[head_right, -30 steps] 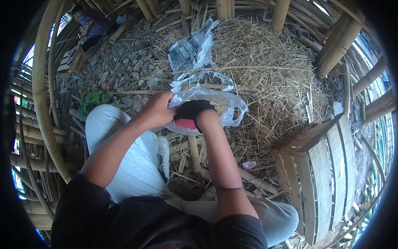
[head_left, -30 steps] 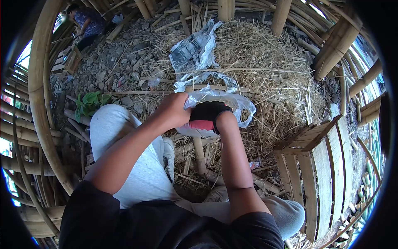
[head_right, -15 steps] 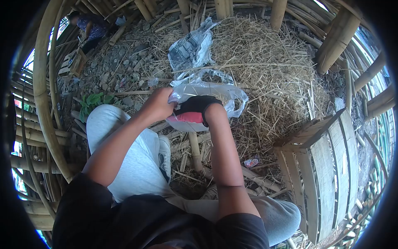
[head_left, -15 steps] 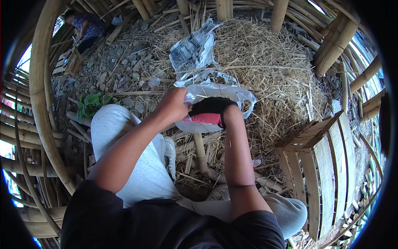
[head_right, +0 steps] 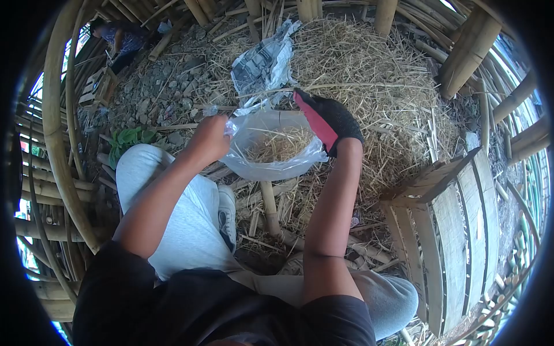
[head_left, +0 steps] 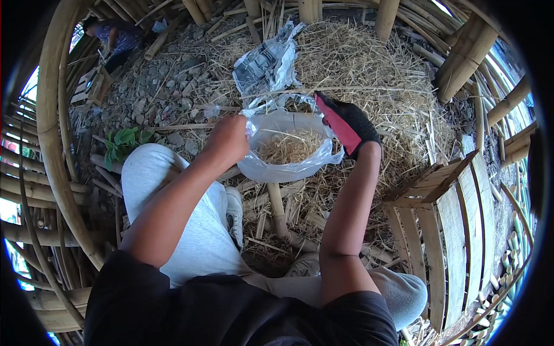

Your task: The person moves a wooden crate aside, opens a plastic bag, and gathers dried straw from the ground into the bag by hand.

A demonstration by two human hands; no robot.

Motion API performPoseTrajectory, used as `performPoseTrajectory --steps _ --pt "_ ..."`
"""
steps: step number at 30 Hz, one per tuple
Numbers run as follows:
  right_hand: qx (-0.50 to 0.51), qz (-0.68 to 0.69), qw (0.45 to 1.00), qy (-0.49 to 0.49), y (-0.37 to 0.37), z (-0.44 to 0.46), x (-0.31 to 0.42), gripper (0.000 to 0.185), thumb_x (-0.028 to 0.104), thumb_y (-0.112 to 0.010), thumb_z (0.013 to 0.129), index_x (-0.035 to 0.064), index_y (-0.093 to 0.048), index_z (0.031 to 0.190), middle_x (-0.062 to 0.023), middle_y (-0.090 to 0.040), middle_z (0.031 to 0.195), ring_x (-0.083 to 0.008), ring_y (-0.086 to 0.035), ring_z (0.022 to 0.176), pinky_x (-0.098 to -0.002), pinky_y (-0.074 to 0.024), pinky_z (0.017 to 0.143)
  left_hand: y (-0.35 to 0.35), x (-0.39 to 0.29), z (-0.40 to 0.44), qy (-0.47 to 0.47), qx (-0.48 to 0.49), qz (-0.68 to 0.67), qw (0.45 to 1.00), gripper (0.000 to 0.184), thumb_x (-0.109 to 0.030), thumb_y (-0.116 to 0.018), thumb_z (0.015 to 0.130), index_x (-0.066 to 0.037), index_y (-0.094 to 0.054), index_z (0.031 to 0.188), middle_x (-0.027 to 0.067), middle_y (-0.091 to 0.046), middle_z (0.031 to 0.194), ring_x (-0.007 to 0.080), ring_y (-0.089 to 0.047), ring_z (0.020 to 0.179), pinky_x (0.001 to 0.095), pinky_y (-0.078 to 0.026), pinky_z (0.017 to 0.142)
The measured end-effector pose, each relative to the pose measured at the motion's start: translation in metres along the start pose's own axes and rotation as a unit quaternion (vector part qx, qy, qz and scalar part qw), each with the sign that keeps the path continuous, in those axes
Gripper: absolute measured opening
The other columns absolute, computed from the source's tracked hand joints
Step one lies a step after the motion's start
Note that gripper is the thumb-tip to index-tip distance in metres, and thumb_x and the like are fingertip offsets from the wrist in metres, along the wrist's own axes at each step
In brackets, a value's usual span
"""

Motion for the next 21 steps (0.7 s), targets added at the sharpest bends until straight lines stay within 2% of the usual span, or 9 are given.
performPoseTrajectory --steps 8,14,17,20,21 --pt "0.144 -0.019 0.989 0.015 -0.08 0.045 -0.01 0.068 0.061 -0.055 0.093 0.0107 -0.056 0.14 -0.0106 -0.064 0.129 -0.021 -0.06 0.115 -0.0363 -0.0479 0.097 -0.006 -0.004 -0.001 0.0 0.028 0.009 1.0 0.019 -0.007 -0.072 0.08 0.004 -0.065 0.094 0.026 -0.068 0.093 0.0441 -0.065 0.094 0.0493 -0.05 0.083" --pt "0.137 -0.092 0.986 -0.026 -0.133 0.087 -0.039 0.069 0.062 -0.055 0.093 0.0111 -0.056 0.14 -0.0107 -0.064 0.13 -0.0209 -0.06 0.115 -0.0362 -0.0477 0.097 0.004 -0.003 -0.002 0.02 0.016 -0.043 0.999 0.018 -0.009 -0.071 0.081 0.003 -0.067 0.094 0.0254 -0.068 0.093 0.0433 -0.066 0.091 0.0471 -0.051 0.08" --pt "0.115 -0.153 0.98 -0.049 -0.151 0.1 -0.056 0.07 0.062 -0.055 0.093 0.0113 -0.056 0.14 -0.0107 -0.064 0.13 -0.0208 -0.06 0.115 -0.0362 -0.0476 0.097 0.013 -0.003 -0.001 0.035 0.02 -0.07 0.997 0.019 -0.012 -0.07 0.085 0.003 -0.066 0.095 0.0205 -0.071 0.089 0.0351 -0.07 0.085 0.0437 -0.053 0.077" --pt "0.094 -0.212 0.97 -0.074 -0.164 0.106 -0.072 0.07 0.063 -0.055 0.092 0.0115 -0.056 0.14 -0.0108 -0.064 0.13 -0.0208 -0.059 0.115 -0.0362 -0.0475 0.097 -0.005 0.017 0.0 0.134 0.069 -0.348 0.925 0.018 -0.015 -0.069 0.09 0.001 -0.066 0.098 0.0127 -0.072 0.088 0.0228 -0.071 0.08 0.0398 -0.053 0.073" --pt "0.09 -0.231 0.965 -0.081 -0.168 0.107 -0.076 0.07 0.063 -0.055 0.092 0.0115 -0.056 0.14 -0.0108 -0.064 0.131 -0.0207 -0.059 0.115 -0.0362 -0.0475 0.097 -0.004 0.017 -0.001 0.141 0.065 -0.387 0.909 0.018 -0.016 -0.068 0.091 0.0 -0.066 0.098 0.0105 -0.071 0.087 0.02 -0.07 0.08 0.0384 -0.053 0.073"
Point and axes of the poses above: each hand's wrist, its own z-axis towards the middle knuckle, its own y-axis out of the back of the hand, x = y × z, the point moved 9 cm from there along z, towards the middle knuckle
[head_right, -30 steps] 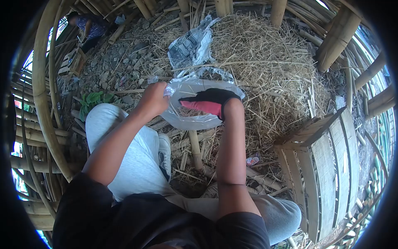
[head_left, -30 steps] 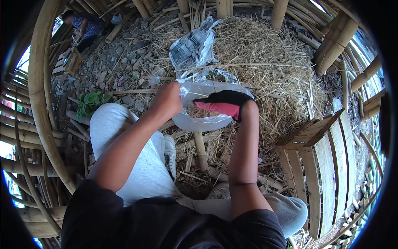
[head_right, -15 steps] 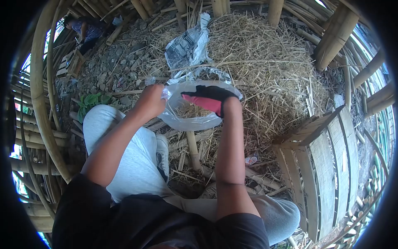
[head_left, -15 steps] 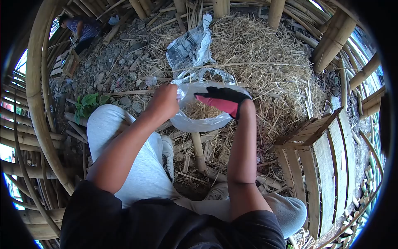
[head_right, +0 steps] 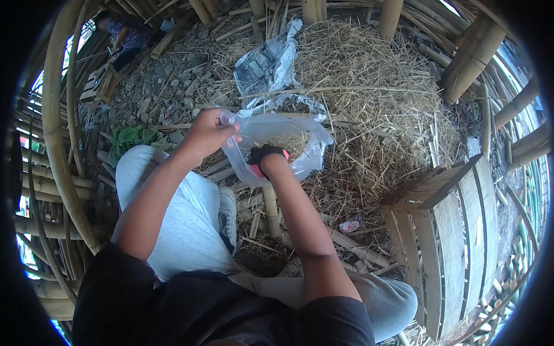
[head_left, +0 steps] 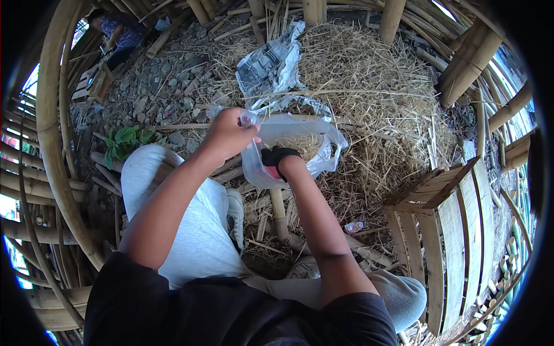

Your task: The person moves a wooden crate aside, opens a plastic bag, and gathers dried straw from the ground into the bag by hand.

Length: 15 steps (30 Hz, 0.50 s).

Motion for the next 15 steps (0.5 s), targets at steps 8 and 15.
performPoseTrajectory --steps 8,15 --pt "0.111 -0.123 0.983 -0.083 -0.07 0.024 -0.041 0.071 0.064 -0.055 0.092 0.012 -0.056 0.14 -0.0109 -0.063 0.131 -0.0206 -0.059 0.115 -0.0361 -0.0472 0.097 0.0 -0.008 -0.035 0.084 0.019 -0.224 0.971 0.014 -0.021 -0.066 0.092 -0.006 -0.065 0.093 0.0014 -0.06 0.082 0.0126 -0.061 0.077 0.0294 -0.046 0.078" --pt "0.12 -0.074 0.987 -0.081 -0.078 0.019 -0.054 0.072 0.065 -0.055 0.091 0.0125 -0.056 0.14 -0.011 -0.063 0.132 -0.0205 -0.059 0.116 -0.0361 -0.047 0.097 -0.014 -0.012 -0.059 0.094 0.099 -0.23 0.964 0.015 -0.019 -0.065 0.09 -0.005 -0.064 0.095 0.0007 -0.058 0.083 0.0111 -0.054 0.074 0.0291 -0.042 0.076"
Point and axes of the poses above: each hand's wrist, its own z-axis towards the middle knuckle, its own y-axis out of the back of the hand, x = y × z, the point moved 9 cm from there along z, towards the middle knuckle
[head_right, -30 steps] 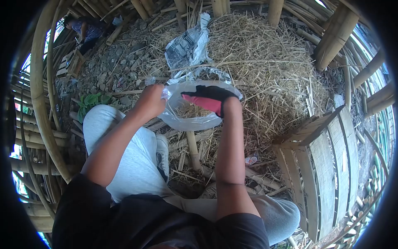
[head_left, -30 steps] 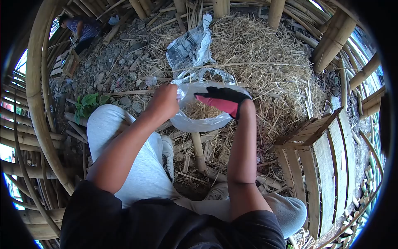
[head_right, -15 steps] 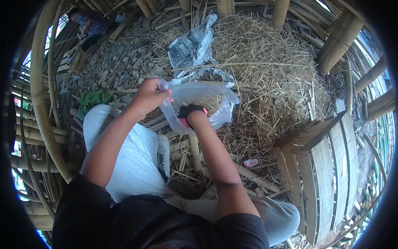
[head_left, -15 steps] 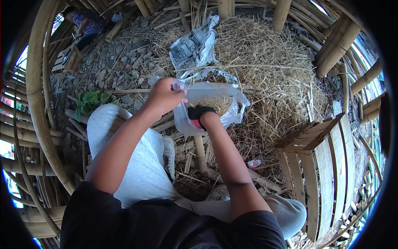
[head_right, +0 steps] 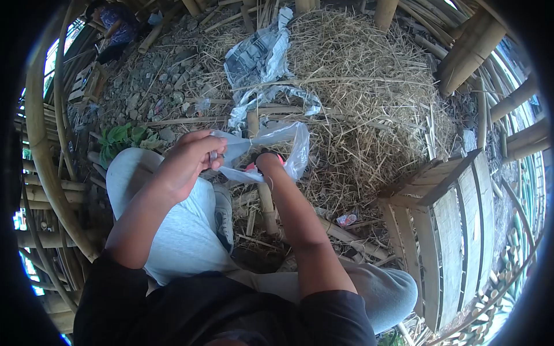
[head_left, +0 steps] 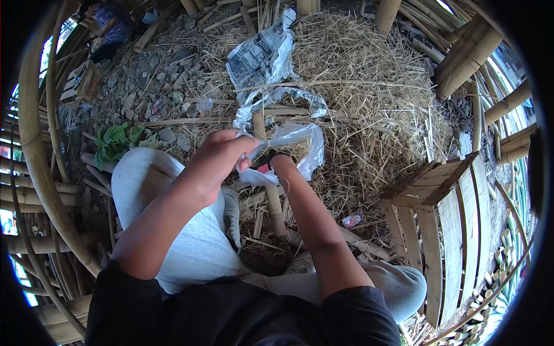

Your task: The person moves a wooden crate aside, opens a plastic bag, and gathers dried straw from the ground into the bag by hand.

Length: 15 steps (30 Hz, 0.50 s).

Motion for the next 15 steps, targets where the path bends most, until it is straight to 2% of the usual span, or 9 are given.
performPoseTrajectory --steps 3,10,14,15 --pt "-0.033 0.069 0.997 0.017 0.022 -0.01 -0.002 0.072 0.066 -0.055 0.091 0.0127 -0.056 0.14 -0.011 -0.063 0.132 -0.0204 -0.058 0.116 -0.0361 -0.0469 0.097 0.0 0.005 0.001 0.017 0.013 0.019 1.0 0.015 -0.019 -0.065 0.09 -0.005 -0.064 0.096 0.0014 -0.06 0.086 0.0117 -0.054 0.076 0.0289 -0.042 0.076" --pt "-0.086 0.249 0.961 0.085 0.085 -0.039 0.007 0.073 0.067 -0.055 0.09 0.0132 -0.056 0.141 -0.0111 -0.063 0.133 -0.0203 -0.058 0.116 -0.036 -0.0467 0.097 0.017 0.003 0.025 -0.002 -0.037 -0.014 0.999 0.013 -0.018 -0.065 0.089 -0.007 -0.064 0.097 0.0016 -0.064 0.093 0.0138 -0.056 0.08 0.0313 -0.043 0.079" --pt "-0.061 0.255 0.954 0.149 0.118 -0.098 0.028 0.074 0.067 -0.055 0.09 0.0134 -0.056 0.141 -0.0112 -0.062 0.133 -0.0203 -0.058 0.116 -0.036 -0.0466 0.097 0.023 -0.004 0.016 -0.026 -0.073 -0.049 0.996 0.012 -0.017 -0.066 0.089 -0.009 -0.063 0.096 0.0009 -0.063 0.093 0.014 -0.056 0.081 0.0321 -0.044 0.08" --pt "-0.033 0.235 0.956 0.174 0.128 -0.125 0.037 0.064 0.059 -0.047 0.099 0.0128 -0.054 0.143 -0.0104 -0.062 0.136 -0.0162 -0.059 0.11 -0.0352 -0.0462 0.097 0.028 -0.004 0.016 -0.032 -0.077 -0.061 0.995 0.011 -0.017 -0.066 0.088 -0.01 -0.063 0.096 0.0006 -0.062 0.092 0.014 -0.056 0.081 0.0321 -0.043 0.08"
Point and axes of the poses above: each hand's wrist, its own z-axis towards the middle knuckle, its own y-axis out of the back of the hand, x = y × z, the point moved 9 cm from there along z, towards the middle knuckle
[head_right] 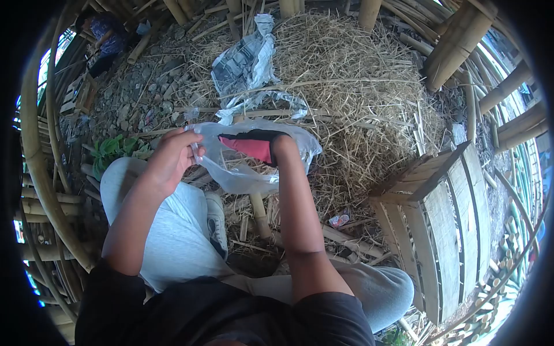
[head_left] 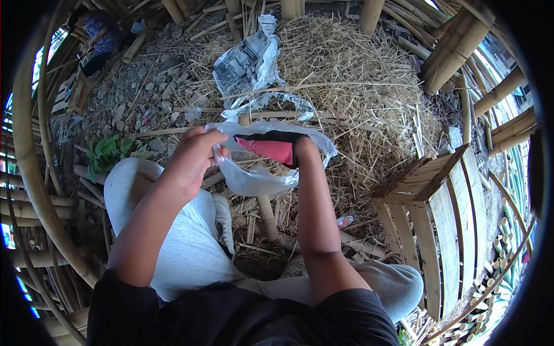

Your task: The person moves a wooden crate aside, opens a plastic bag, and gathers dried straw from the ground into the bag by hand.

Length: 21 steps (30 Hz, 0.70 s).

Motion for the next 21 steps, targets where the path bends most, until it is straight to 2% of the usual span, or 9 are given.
performPoseTrajectory --steps 7,9,11,13,15,16,17,20,21 --pt "0.008 0.152 0.978 0.145 0.029 -0.064 0.035 0.065 0.057 -0.044 0.101 0.0079 -0.052 0.143 -0.0162 -0.062 0.135 -0.0205 -0.062 0.116 -0.0366 -0.0457 0.103 0.007 -0.011 0.002 -0.03 -0.012 -0.029 0.999 0.009 -0.014 -0.066 0.086 -0.01 -0.06 0.091 0.0022 -0.06 0.091 0.0165 -0.056 0.083 0.0332 -0.042 0.08" --pt "0.003 0.309 0.922 0.232 0.046 -0.071 0.028 0.068 0.058 -0.043 0.101 0.0053 -0.05 0.144 -0.0192 -0.062 0.133 -0.0246 -0.062 0.12 -0.0395 -0.0449 0.107 0.004 -0.012 -0.001 -0.037 -0.014 -0.025 0.999 0.009 -0.014 -0.066 0.086 -0.009 -0.06 0.091 0.0025 -0.059 0.091 0.0167 -0.056 0.084 0.0331 -0.042 0.08" --pt "-0.093 0.375 0.835 0.391 0.088 -0.103 0.029 0.078 0.064 -0.041 0.099 0.004 -0.042 0.149 -0.0207 -0.057 0.139 -0.0333 -0.057 0.128 -0.0481 -0.0403 0.112 -0.002 -0.013 -0.006 -0.04 -0.014 -0.029 0.999 0.009 -0.015 -0.065 0.087 -0.009 -0.059 0.091 0.003 -0.059 0.093 0.017 -0.056 0.085 0.033 -0.041 0.081" --pt "-0.22 0.433 0.75 0.449 0.132 -0.122 -0.012 0.073 0.059 -0.043 0.101 0.0048 -0.039 0.15 -0.02 -0.052 0.145 -0.0331 -0.051 0.133 -0.0464 -0.0385 0.112 -0.006 -0.016 -0.011 -0.045 -0.012 -0.03 0.998 0.01 -0.015 -0.065 0.087 -0.009 -0.059 0.092 0.0034 -0.059 0.094 0.0173 -0.056 0.086 0.0329 -0.041 0.082" --pt "-0.435 0.346 0.788 0.267 0.166 -0.121 -0.093 0.092 0.068 -0.051 0.093 0.0019 -0.029 0.154 -0.0214 -0.045 0.151 -0.0311 -0.049 0.135 -0.0471 -0.0366 0.113 -0.011 -0.018 -0.015 -0.05 -0.006 -0.029 0.998 0.01 -0.014 -0.065 0.088 -0.009 -0.059 0.093 0.0036 -0.059 0.095 0.0174 -0.055 0.087 0.0329 -0.04 0.082" --pt "-0.482 0.269 0.819 0.16 0.178 -0.107 -0.148 0.085 0.062 -0.051 0.096 0.0054 -0.027 0.155 -0.0214 -0.042 0.153 -0.0352 -0.047 0.136 -0.0448 -0.0344 0.114 -0.013 -0.019 -0.017 -0.051 -0.007 -0.027 0.998 0.008 -0.014 -0.064 0.089 -0.009 -0.058 0.092 0.0025 -0.058 0.093 0.0162 -0.055 0.086 0.0327 -0.04 0.082" --pt "-0.521 0.169 0.836 -0.002 0.179 -0.102 -0.2 0.094 0.065 -0.056 0.089 0.0079 -0.024 0.157 -0.0226 -0.035 0.156 -0.039 -0.041 0.139 -0.0482 -0.0311 0.115 -0.015 -0.021 -0.018 -0.051 -0.008 -0.024 0.998 0.007 -0.014 -0.063 0.089 -0.009 -0.058 0.091 0.0014 -0.058 0.091 0.0151 -0.055 0.085 0.0325 -0.039 0.081" --pt "-0.471 -0.043 0.773 -0.424 0.146 -0.117 -0.309 0.132 0.083 -0.073 0.058 0.0161 -0.019 0.159 -0.0266 -0.015 0.163 -0.0478 -0.019 0.148 -0.0665 -0.0198 0.114 -0.018 -0.02 -0.02 -0.046 -0.001 -0.014 0.999 0.006 -0.014 -0.062 0.09 -0.009 -0.058 0.091 0.0006 -0.058 0.089 0.0139 -0.055 0.085 0.0325 -0.039 0.082" --pt "-0.458 -0.045 0.751 -0.474 0.122 -0.122 -0.328 0.136 0.083 -0.075 0.053 0.0202 -0.019 0.159 -0.0269 -0.012 0.163 -0.0494 -0.014 0.149 -0.0724 -0.016 0.112 -0.019 -0.02 -0.02 -0.045 0.003 -0.009 0.999 0.006 -0.014 -0.062 0.09 -0.009 -0.058 0.091 0.0008 -0.058 0.089 0.0139 -0.055 0.085 0.0326 -0.039 0.082"
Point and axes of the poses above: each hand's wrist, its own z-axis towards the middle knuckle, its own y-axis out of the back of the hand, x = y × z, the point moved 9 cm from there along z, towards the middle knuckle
